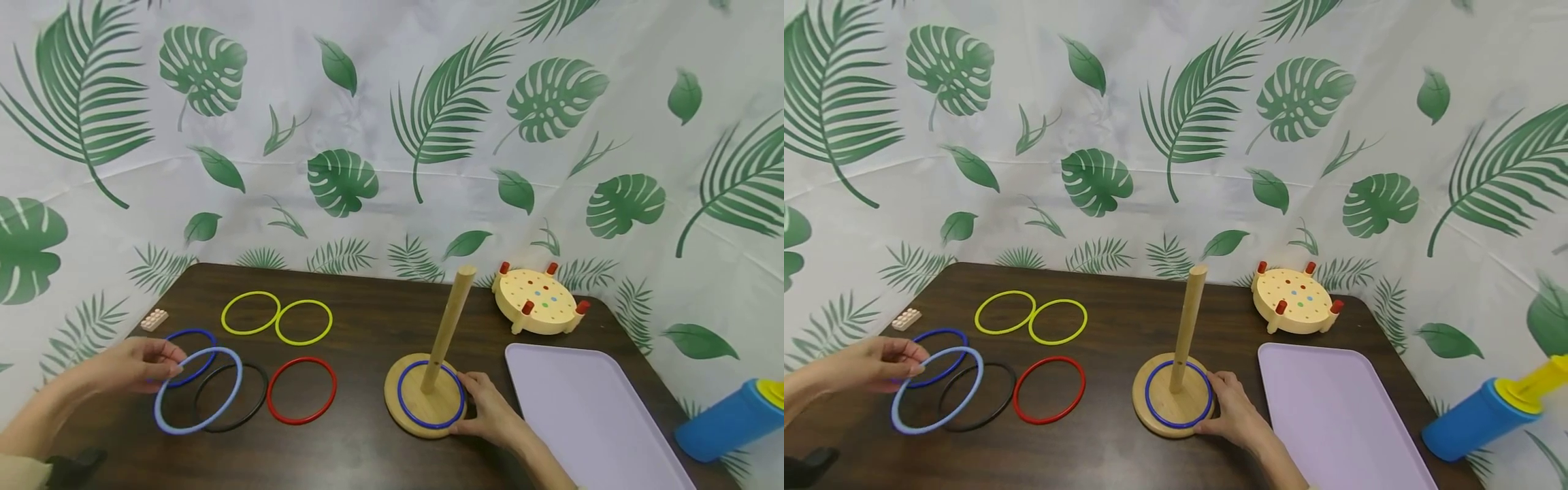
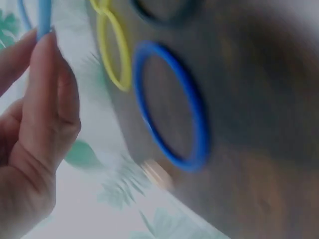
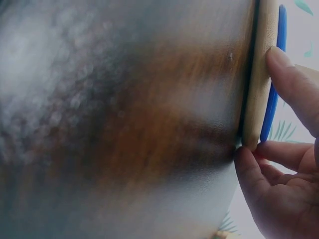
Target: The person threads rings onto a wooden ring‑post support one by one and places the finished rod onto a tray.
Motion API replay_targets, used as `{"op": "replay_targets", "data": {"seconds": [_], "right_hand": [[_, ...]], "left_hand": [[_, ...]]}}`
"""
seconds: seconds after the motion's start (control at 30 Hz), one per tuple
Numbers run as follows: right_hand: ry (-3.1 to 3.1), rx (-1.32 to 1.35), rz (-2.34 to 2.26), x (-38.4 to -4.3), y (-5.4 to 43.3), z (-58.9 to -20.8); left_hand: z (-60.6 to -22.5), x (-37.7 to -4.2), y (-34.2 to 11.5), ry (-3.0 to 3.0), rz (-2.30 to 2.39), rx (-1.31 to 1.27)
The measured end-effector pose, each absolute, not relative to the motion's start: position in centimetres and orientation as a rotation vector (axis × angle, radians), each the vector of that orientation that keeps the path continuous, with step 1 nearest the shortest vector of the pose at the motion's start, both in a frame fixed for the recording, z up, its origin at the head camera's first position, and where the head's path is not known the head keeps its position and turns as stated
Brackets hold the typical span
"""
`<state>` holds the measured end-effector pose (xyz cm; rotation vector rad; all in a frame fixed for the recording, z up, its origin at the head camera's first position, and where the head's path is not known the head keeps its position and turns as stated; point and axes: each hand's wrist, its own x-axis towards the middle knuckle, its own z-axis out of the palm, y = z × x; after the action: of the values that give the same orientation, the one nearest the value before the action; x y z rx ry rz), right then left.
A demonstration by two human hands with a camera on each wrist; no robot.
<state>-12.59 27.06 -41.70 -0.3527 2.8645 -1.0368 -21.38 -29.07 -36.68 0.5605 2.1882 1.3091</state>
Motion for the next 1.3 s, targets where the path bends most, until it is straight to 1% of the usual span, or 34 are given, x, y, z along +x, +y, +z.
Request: {"op": "replay_targets", "data": {"seconds": [0.3,0.8,1.13,1.3], "right_hand": [[2.858,-0.347,-1.038,-12.5,27.0,-41.7],[2.874,-0.351,-1.003,-12.5,27.2,-41.7],[2.918,-0.374,-0.973,-12.5,27.1,-41.7],[2.930,-0.388,-0.955,-12.6,27.2,-41.7]], "left_hand": [[-32.4,-22.1,-20.6,2.276,1.443,0.460],[-26.7,-22.1,-8.4,2.093,1.829,0.579],[-25.1,-22.0,-1.8,1.964,1.891,0.645],[-24.9,-22.3,0.7,1.951,1.893,0.618]]}}
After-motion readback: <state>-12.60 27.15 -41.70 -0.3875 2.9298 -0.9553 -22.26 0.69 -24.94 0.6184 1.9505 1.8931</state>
